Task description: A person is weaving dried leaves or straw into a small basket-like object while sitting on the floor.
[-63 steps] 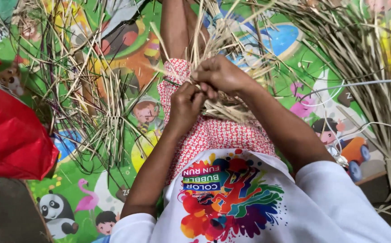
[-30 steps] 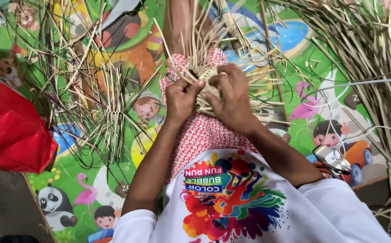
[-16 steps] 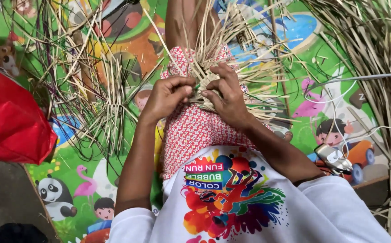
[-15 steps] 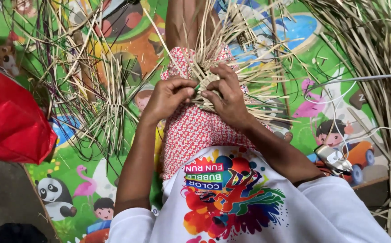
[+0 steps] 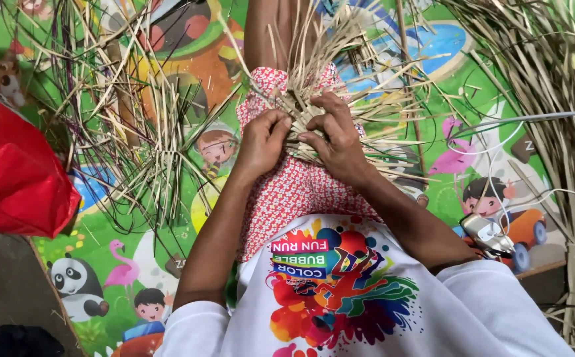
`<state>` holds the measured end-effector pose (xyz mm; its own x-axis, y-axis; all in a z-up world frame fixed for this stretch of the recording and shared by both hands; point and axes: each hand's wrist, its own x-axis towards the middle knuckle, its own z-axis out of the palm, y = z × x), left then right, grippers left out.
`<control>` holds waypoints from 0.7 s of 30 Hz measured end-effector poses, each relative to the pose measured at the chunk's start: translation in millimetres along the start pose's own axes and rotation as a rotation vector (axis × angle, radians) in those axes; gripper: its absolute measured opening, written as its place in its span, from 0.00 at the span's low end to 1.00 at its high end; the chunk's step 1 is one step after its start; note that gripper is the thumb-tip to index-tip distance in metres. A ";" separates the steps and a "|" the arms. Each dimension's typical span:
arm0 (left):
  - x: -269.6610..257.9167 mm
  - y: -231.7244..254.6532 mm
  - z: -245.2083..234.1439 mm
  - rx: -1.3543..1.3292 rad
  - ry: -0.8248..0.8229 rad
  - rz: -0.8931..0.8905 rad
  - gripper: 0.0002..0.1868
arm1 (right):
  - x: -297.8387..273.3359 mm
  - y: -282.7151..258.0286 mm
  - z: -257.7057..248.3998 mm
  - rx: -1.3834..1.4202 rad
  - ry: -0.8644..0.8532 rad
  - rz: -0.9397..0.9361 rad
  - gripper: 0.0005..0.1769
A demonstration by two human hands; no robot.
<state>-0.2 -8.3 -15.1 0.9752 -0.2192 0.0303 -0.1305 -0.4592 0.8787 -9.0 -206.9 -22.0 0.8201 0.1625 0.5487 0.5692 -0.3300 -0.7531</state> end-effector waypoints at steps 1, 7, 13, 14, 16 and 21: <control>-1.7 -4.5 2.3 -0.176 -0.029 -0.046 0.10 | 0.3 -0.1 0.2 -0.012 -0.004 -0.018 0.13; 5.9 1.0 2.7 -0.326 -0.041 -0.216 0.14 | 2.3 -0.8 -1.3 -0.017 -0.014 -0.024 0.13; 13.8 4.1 8.9 -0.463 0.015 -0.361 0.11 | 3.4 3.7 -1.7 -0.019 -0.009 -0.041 0.13; 14.9 -0.9 11.6 -0.463 0.016 -0.361 0.11 | 2.8 4.2 -1.6 -0.019 -0.010 -0.042 0.13; 17.3 -10.7 16.6 -0.535 0.019 -0.407 0.10 | 2.1 5.2 -1.4 -0.035 -0.015 -0.046 0.12; 22.6 -1.0 11.9 -0.475 -0.004 -0.352 0.06 | 3.4 1.5 -5.9 -0.078 -0.094 -0.011 0.13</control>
<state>19.8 -23.1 -21.0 0.9445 -0.1278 -0.3027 0.2960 -0.0690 0.9527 -5.7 -212.3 -19.1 0.8177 0.2521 0.5174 0.5750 -0.3989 -0.7143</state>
